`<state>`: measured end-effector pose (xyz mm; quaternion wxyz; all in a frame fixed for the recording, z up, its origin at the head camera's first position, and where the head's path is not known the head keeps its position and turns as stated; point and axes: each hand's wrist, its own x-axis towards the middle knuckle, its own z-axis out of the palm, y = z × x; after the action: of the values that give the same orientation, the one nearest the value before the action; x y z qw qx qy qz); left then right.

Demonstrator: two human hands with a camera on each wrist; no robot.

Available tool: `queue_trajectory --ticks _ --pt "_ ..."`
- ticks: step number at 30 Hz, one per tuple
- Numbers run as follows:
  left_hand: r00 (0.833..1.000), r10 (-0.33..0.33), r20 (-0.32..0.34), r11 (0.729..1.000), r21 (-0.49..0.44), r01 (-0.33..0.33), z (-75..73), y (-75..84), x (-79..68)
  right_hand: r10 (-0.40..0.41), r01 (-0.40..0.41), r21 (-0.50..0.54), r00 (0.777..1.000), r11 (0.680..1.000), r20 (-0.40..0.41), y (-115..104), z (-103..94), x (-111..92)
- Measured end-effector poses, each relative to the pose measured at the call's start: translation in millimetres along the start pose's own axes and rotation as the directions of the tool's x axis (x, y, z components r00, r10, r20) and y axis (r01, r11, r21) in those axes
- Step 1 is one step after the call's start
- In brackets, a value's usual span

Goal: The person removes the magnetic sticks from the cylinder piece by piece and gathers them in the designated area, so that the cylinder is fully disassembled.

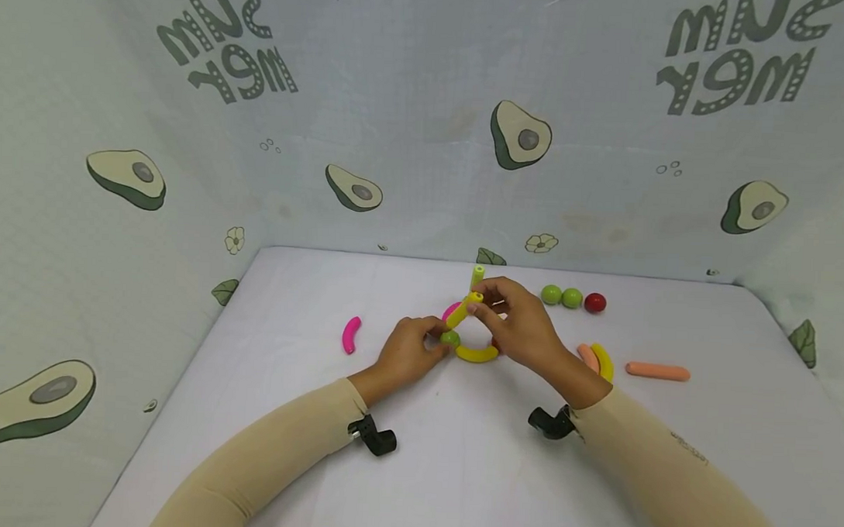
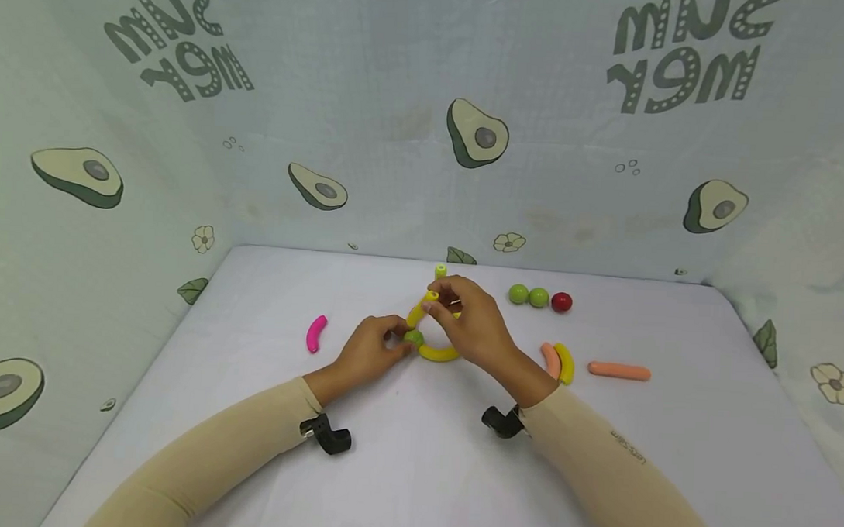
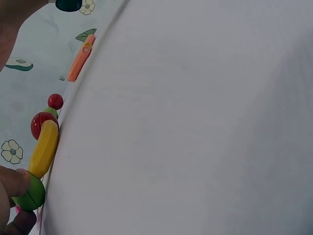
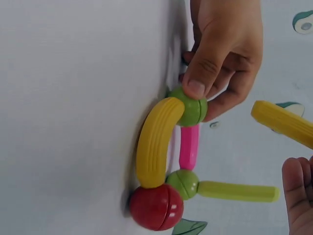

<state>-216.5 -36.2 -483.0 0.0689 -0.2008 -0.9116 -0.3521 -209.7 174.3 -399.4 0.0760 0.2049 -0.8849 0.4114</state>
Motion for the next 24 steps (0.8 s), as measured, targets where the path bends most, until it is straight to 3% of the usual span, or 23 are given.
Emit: queue_trajectory --ticks 10,24 --pt "1.000 -0.002 0.009 1.000 0.004 0.001 1.0 -0.3 0.1 0.063 -0.062 -0.085 0.998 0.995 0.013 26 -19.5 -15" --pt "1.000 -0.017 0.009 1.000 0.010 0.017 1.8 -0.1 0.3 0.152 -0.148 -0.106 0.988 0.983 0.029 56 -47.5 -36"
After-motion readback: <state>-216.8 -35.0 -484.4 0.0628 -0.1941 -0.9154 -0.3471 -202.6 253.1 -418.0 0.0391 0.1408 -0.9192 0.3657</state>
